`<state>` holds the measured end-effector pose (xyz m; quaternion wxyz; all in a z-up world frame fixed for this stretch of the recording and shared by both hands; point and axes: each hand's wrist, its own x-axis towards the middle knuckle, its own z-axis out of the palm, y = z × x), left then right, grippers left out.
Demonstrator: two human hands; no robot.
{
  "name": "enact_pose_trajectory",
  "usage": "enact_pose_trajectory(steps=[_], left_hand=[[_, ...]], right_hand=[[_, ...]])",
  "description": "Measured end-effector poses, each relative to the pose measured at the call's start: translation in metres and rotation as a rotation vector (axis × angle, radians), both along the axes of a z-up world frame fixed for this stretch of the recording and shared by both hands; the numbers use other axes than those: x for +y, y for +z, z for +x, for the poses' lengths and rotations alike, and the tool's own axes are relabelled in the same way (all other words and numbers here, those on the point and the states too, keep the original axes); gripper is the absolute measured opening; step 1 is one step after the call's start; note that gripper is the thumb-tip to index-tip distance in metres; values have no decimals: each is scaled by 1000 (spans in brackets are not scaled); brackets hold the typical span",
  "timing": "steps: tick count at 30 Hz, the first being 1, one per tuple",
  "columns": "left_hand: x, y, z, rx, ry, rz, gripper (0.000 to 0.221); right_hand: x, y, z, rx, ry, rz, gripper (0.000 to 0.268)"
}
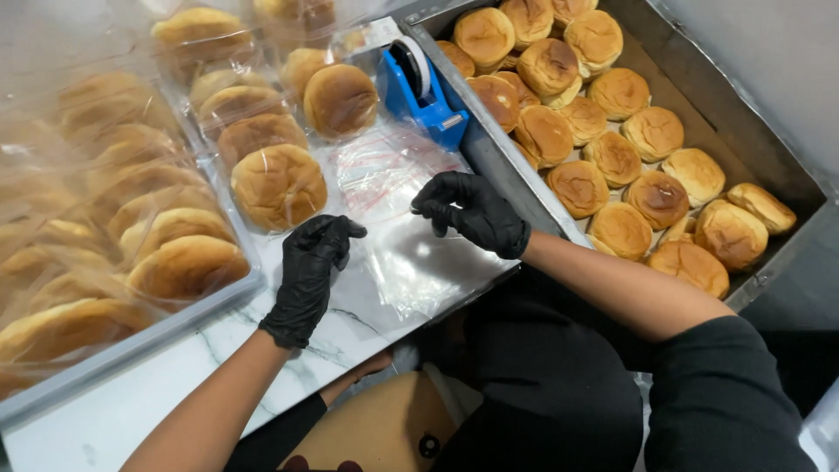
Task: Packing and sealing individual bread buns into plastic bags using a bag neck sealer at a packaging station.
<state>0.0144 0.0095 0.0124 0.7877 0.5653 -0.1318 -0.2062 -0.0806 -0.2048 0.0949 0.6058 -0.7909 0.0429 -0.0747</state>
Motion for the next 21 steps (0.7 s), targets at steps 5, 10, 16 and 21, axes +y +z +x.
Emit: enact_pose_trajectory(steps=[5, 10, 16, 21], left_hand=[[1, 2, -2, 68, 3, 57, 43], [3, -14, 4, 12, -26, 47, 39], [-2, -40, 4, -97, -54, 117, 15], [1, -38, -4, -219, -103, 39, 27]], right_hand=[[-7, -10, 5, -21, -5, 40, 8], [-13, -13, 4, -56, 5, 37, 9], [-23, -23, 4, -143, 36, -31, 8], [-46, -16, 6, -322, 121, -297, 21]])
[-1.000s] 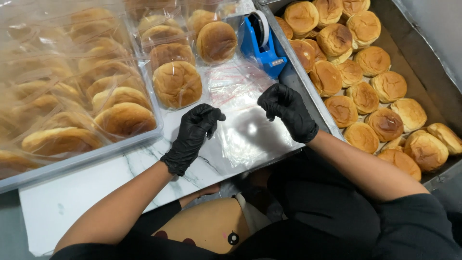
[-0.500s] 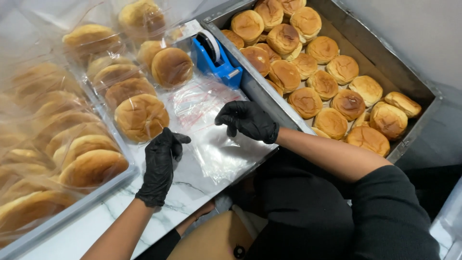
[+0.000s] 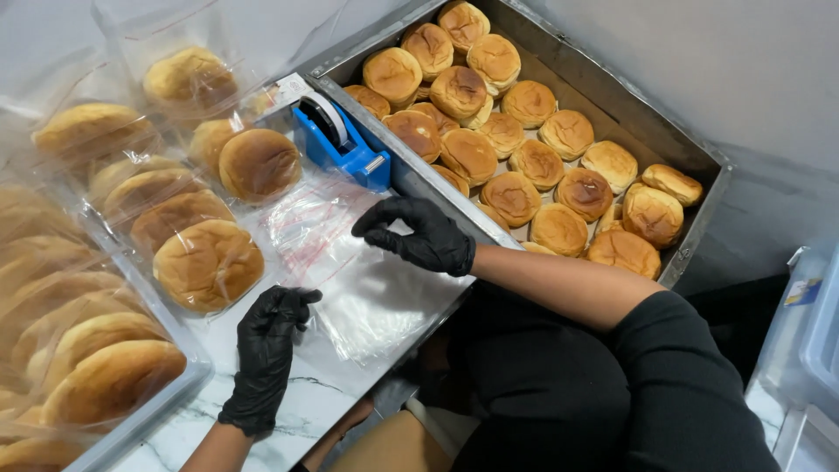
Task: Packing and sealing individual bread buns into plastic bags using a bag neck sealer at a packaging station.
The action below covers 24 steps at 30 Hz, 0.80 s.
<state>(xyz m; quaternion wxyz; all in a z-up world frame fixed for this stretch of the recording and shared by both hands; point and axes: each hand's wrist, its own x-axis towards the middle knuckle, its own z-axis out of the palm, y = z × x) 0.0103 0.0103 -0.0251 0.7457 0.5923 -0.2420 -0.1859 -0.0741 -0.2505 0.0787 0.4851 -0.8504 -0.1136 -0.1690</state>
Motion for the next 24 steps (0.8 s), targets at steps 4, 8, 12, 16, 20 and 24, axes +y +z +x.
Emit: enact_pose_trajectory(steps=[4, 8, 12, 16, 20, 24], left_hand=[[2, -33, 2, -113, -76, -130, 16], [2, -3, -7, -186, -82, -23, 19], [1, 9, -9, -245, -53, 42, 24], [2, 24, -10, -354, -24, 106, 26], [2, 19, -8, -325, -28, 114, 25], [2, 15, -8, -328, -25, 79, 24]], right_hand=[[-52, 30, 11, -201, -264, -90, 21], [-176, -19, 18, -327, -643, -204, 25], [-215, -35, 7, 501, -661, -169, 90], [-206, -38, 17, 638, -592, -495, 101], [-195, -22, 19, 810, -707, -539, 110], [-193, -14, 16, 839, -809, -488, 107]])
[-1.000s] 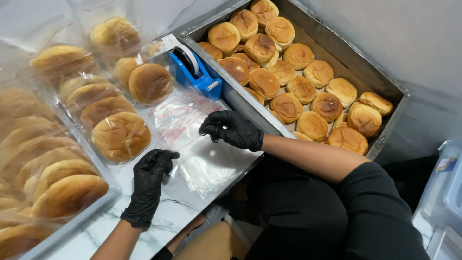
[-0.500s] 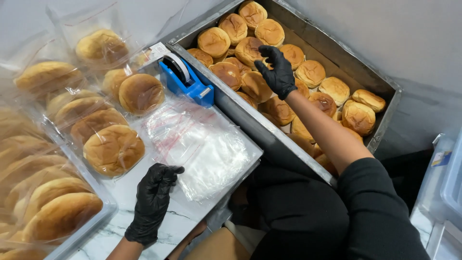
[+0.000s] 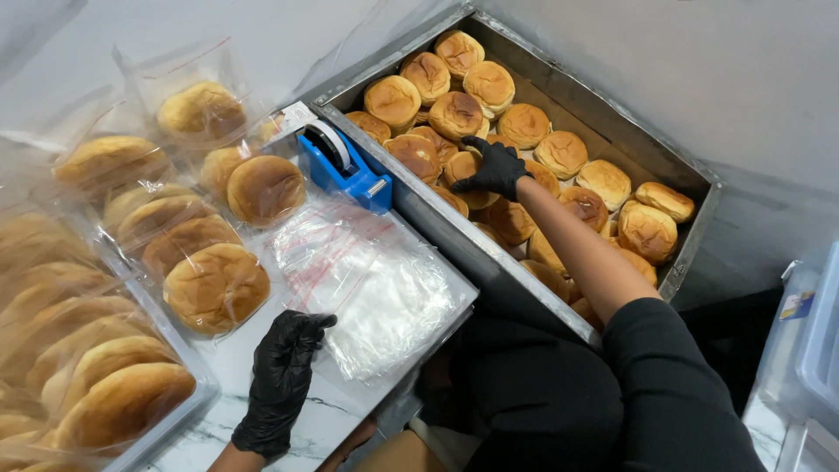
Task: Packing and sealing individual bread buns into plastic bags using a bag neck sealer at a packaging station.
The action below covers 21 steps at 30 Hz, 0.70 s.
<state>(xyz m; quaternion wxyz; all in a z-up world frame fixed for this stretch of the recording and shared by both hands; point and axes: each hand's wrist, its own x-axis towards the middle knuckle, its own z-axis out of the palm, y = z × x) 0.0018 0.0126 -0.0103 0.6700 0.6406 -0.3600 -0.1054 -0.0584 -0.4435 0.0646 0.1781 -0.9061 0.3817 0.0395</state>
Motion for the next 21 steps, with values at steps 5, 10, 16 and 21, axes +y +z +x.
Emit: enact_pose_trajectory(steps=[5, 10, 16, 21], left_hand=[[-2, -3, 2, -27, 7, -15, 22], [-2, 0, 1, 8, -5, -31, 24], [-2, 4, 0, 7, 39, 28, 28], [-2, 2, 0, 26, 21, -6, 25]], right_hand=[[-21, -5, -1, -175, -6, 173, 101], [-38, 5, -4, -116, 1, 172, 87], [-18, 44, -8, -20, 148, -55, 59], [-17, 58, -5, -697, 392, -63, 44]])
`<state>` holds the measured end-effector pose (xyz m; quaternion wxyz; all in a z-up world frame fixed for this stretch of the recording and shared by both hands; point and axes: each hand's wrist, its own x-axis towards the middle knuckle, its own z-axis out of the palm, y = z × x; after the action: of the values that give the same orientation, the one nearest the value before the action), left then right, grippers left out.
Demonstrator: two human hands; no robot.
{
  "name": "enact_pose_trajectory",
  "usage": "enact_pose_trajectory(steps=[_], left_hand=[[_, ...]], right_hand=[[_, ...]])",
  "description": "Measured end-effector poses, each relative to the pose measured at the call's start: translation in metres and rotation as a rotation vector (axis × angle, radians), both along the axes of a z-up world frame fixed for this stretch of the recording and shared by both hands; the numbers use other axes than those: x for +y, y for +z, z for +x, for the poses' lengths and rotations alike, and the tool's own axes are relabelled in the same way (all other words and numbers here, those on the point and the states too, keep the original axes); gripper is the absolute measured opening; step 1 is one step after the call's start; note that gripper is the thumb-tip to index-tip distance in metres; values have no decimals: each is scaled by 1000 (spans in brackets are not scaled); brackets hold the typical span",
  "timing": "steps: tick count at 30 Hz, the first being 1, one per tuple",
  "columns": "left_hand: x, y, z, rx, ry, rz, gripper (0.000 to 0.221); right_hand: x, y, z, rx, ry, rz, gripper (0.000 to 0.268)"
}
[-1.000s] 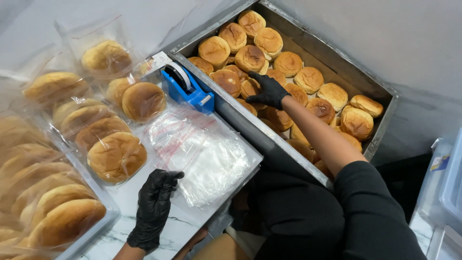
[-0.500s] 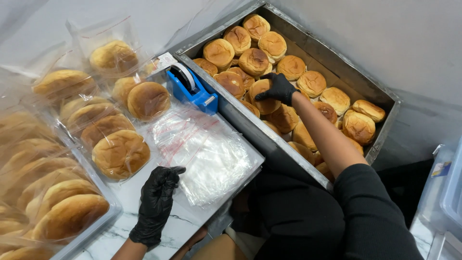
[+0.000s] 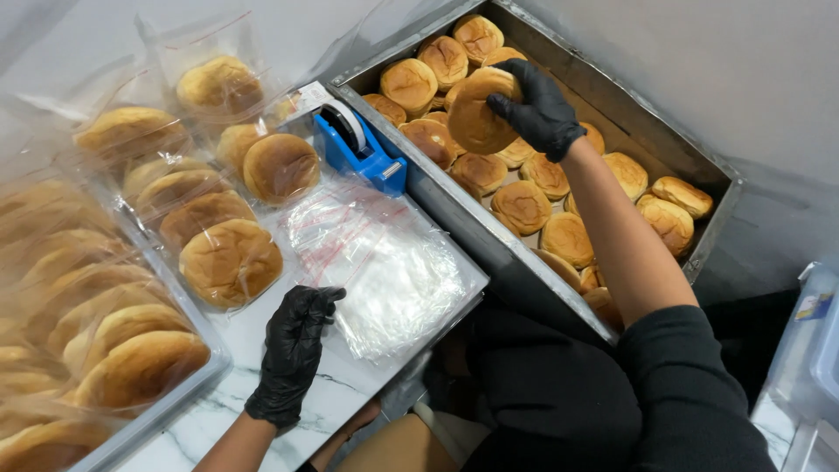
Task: Packing and sealing individual bread buns into plastic bags using a bag neck sealer at a packaging station.
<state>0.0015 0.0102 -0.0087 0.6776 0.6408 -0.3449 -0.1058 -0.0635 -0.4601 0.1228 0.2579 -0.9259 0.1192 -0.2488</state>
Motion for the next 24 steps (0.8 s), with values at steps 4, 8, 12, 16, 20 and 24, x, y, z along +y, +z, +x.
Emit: enact_pose_trajectory(steps=[4, 8, 12, 16, 20, 24], left_hand=[[0, -4, 2, 27, -52, -87, 25], [-2, 7, 1, 100, 26, -112, 27], [-1, 11, -2, 204, -54, -116, 27], [1, 21, -3, 306, -199, -85, 27], [1, 22, -4, 458, -314, -75, 29], [3, 29, -4, 476, -339, -28, 29]], right_hand=[[87, 19, 9, -38, 350, 518, 25], [137, -21, 36, 45, 239, 885, 41], [174, -53, 40, -138, 284, 1280, 55], [175, -66, 38, -131, 268, 1357, 56], [194, -48, 26, -123, 234, 1411, 52], [188, -64, 31, -101, 224, 1325, 49]])
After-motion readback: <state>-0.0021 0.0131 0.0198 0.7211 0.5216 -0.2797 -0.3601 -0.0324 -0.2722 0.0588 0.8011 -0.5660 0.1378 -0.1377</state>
